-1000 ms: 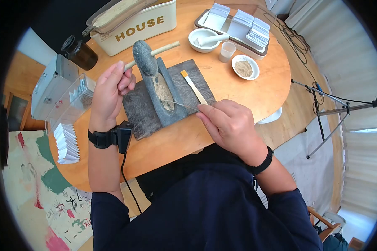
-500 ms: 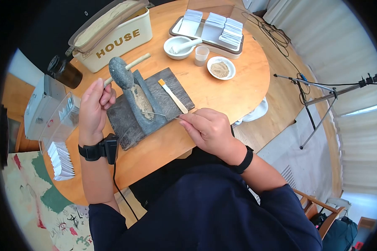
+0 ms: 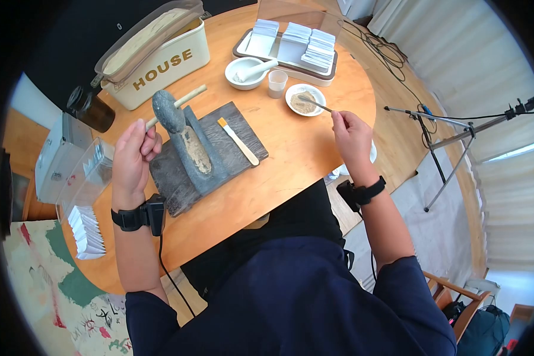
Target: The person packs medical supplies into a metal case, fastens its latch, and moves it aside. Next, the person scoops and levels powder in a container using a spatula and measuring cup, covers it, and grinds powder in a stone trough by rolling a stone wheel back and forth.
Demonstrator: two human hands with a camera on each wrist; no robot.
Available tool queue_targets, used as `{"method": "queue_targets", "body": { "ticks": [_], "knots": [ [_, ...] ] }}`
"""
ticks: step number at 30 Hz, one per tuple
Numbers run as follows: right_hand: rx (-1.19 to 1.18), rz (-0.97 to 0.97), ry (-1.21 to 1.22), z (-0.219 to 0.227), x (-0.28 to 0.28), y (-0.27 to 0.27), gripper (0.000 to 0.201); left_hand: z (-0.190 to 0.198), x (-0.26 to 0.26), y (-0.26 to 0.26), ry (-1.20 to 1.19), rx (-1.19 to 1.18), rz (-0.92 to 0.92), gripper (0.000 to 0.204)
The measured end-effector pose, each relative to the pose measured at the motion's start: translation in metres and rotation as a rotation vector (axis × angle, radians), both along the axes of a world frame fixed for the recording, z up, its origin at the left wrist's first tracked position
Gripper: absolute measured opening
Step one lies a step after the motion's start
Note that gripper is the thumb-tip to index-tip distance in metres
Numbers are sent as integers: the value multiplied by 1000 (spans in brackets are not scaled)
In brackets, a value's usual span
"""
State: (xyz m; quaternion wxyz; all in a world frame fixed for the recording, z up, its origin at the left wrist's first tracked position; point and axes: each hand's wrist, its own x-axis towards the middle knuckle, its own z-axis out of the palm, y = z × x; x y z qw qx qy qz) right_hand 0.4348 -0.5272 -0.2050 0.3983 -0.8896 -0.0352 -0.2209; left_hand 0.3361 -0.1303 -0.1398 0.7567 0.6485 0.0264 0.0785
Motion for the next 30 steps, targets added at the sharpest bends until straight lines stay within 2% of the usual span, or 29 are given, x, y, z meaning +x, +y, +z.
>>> {"method": "queue_targets", "body": {
  "ticks": [2, 6, 8, 9, 11, 15, 17, 19, 21, 26, 30],
  "knots": [
    [158, 3, 150, -11, 9, -1, 26, -4, -1, 0, 1, 2, -10, 32],
    [150, -3, 202, -21, 22, -6, 29, -8, -7, -2, 14, -15, 18, 32],
    [-40, 11, 231, -24, 25, -11, 31, -13, -9, -2, 7, -55, 21, 31],
    [-40, 18, 234, -22, 23, -13, 31, -14, -9, -3, 10, -54, 28, 31],
    [-325, -40, 183, -10, 18, -14, 33, -13, -9, -2, 34, -57, 33, 31],
    [-322, -38, 86, 16, 3, 2, 29, -8, -11, -3, 40, -33, 45, 31],
    [-74, 307, 30, 38, -9, 26, 26, -11, -12, -1, 64, 0, 61, 31],
    [9, 513, 23, 60, -12, 60, 22, -11, -11, -3, 76, 32, 60, 32],
    [102, 683, 78, 70, -5, 95, 28, -11, -12, -9, 111, 51, 89, 32],
    [159, 857, 213, 67, 16, 168, 39, -18, -8, -10, 110, 77, 104, 32],
    [73, 897, 291, 60, 22, 180, 26, -24, -9, -12, 124, 111, 145, 32]
  ]
}}
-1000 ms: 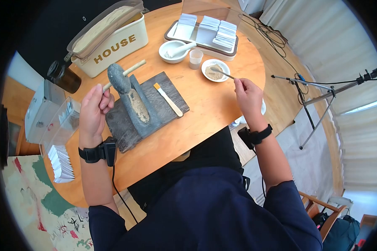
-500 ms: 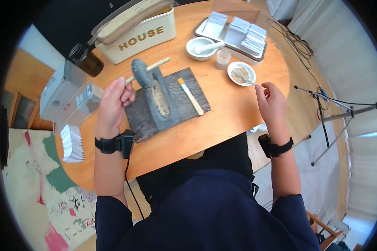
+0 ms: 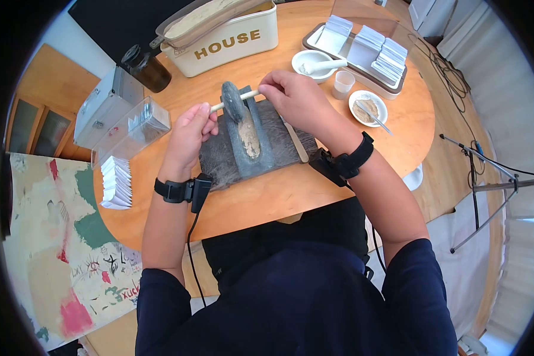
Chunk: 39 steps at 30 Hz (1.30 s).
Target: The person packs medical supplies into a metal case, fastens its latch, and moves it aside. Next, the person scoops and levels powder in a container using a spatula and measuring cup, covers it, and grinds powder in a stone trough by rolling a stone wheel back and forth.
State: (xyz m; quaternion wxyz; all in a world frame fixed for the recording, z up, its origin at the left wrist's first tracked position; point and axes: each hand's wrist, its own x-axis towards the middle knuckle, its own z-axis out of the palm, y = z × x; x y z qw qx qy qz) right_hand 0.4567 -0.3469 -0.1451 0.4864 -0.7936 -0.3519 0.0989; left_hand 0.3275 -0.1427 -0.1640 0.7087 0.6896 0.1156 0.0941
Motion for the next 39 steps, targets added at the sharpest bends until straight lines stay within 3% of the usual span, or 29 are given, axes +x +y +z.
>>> {"method": "queue_targets", "body": {
  "ticks": [10, 12, 18, 20, 24, 28, 34, 37, 39],
  "knots": [
    [11, 22, -13, -10, -12, -13, 18, -15, -16, -10, 63, 163, -36, 33],
    [74, -10, -21, -13, -7, -8, 17, -19, -7, -10, 26, 333, 124, 37],
    [60, 26, -95, -18, -6, -14, 16, -22, -17, -15, 66, 467, 161, 36],
    [99, -68, -204, -31, -5, -3, 17, -16, -11, -16, 62, 523, 224, 35],
    [89, -93, -194, -30, -14, -18, 16, -13, -20, -11, 104, 410, 63, 38],
    [133, -114, -61, -32, -22, -17, 16, -10, -15, -15, 120, 383, 118, 35],
    [93, -59, -102, -34, -21, -21, 17, -12, -19, -20, 187, 373, 182, 37],
    [130, -152, -175, -31, -22, -17, 17, -11, -21, -14, 178, 350, 155, 37],
    [17, -38, -140, -29, -19, -23, 18, -8, -22, -16, 204, 351, 131, 37]
  ]
}}
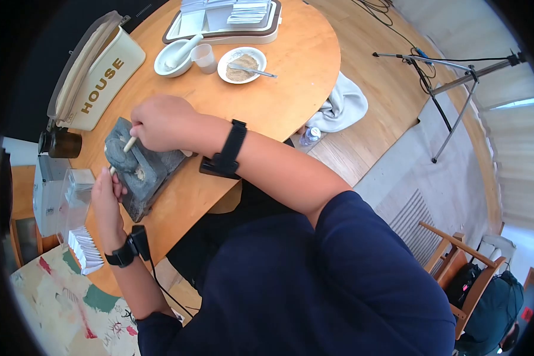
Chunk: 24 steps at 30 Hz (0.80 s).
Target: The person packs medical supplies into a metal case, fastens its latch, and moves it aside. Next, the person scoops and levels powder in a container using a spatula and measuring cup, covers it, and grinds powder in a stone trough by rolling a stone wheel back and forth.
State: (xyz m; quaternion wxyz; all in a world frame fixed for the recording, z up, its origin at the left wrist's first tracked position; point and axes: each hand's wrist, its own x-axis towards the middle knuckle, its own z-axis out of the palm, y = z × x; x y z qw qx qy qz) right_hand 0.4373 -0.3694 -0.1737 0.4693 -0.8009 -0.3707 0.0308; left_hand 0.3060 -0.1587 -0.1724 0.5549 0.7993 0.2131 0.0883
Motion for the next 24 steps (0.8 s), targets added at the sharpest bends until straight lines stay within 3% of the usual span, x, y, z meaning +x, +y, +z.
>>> {"method": "queue_targets", "body": {
  "ticks": [7, 9, 11, 13, 16, 18, 24],
  "knots": [
    [206, -71, -47, -7, -7, 8, 16, -9, 3, -3, -18, -57, 63, 35],
    [217, 20, -43, -6, -1, 12, 17, -9, 1, -1, -36, -31, 102, 33],
    [183, -27, -3, -2, -1, 15, 17, -15, 1, -9, -246, 100, 94, 25],
    [158, -25, -8, -5, 5, 17, 17, -15, -1, -14, -309, 80, 94, 16],
    [81, 125, 75, 4, 7, 5, 17, 0, -8, -23, -302, 21, 81, 16],
    [151, 114, 258, 4, 6, 3, 12, 3, -6, -28, -335, -107, 32, 16],
    [210, 96, 193, 18, 17, 19, 16, 20, 14, -17, -362, -247, 116, 16]
  ]
}}
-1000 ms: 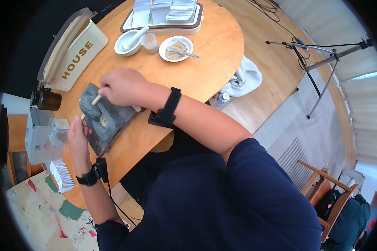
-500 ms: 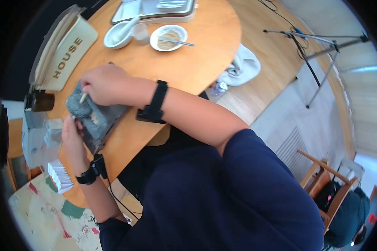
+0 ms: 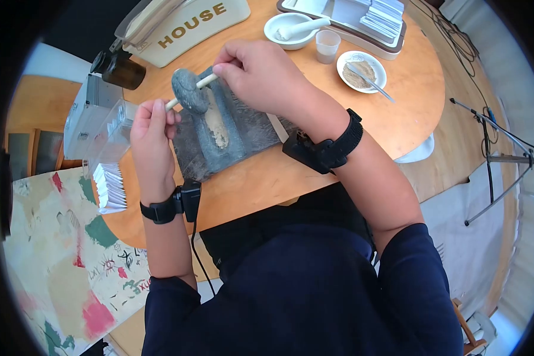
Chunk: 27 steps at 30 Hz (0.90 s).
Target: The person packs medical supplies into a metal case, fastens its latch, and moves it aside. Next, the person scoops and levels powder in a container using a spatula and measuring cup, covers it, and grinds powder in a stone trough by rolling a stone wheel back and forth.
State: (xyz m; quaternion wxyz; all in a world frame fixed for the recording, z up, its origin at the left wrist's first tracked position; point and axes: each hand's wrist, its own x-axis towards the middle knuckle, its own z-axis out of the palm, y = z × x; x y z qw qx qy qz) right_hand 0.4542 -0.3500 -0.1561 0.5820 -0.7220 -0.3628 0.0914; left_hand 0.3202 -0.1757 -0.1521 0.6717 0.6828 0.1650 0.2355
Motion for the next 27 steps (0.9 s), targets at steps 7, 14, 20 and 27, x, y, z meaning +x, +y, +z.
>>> {"method": "queue_targets", "body": {
  "ticks": [7, 14, 20, 27],
  "knots": [
    [-77, -17, -43, -16, 3, 8, 15, -17, 7, 9, 99, 57, 27, 18],
    [-47, -65, -51, -11, -2, 6, 19, -22, -1, 9, 115, 67, 25, 17],
    [-72, -29, -17, -17, 0, 2, 19, -24, -2, 9, 142, 100, -15, 17],
    [-113, 2, -73, -12, 0, -5, 19, -29, -6, 9, 92, 171, -8, 21]
  ]
}}
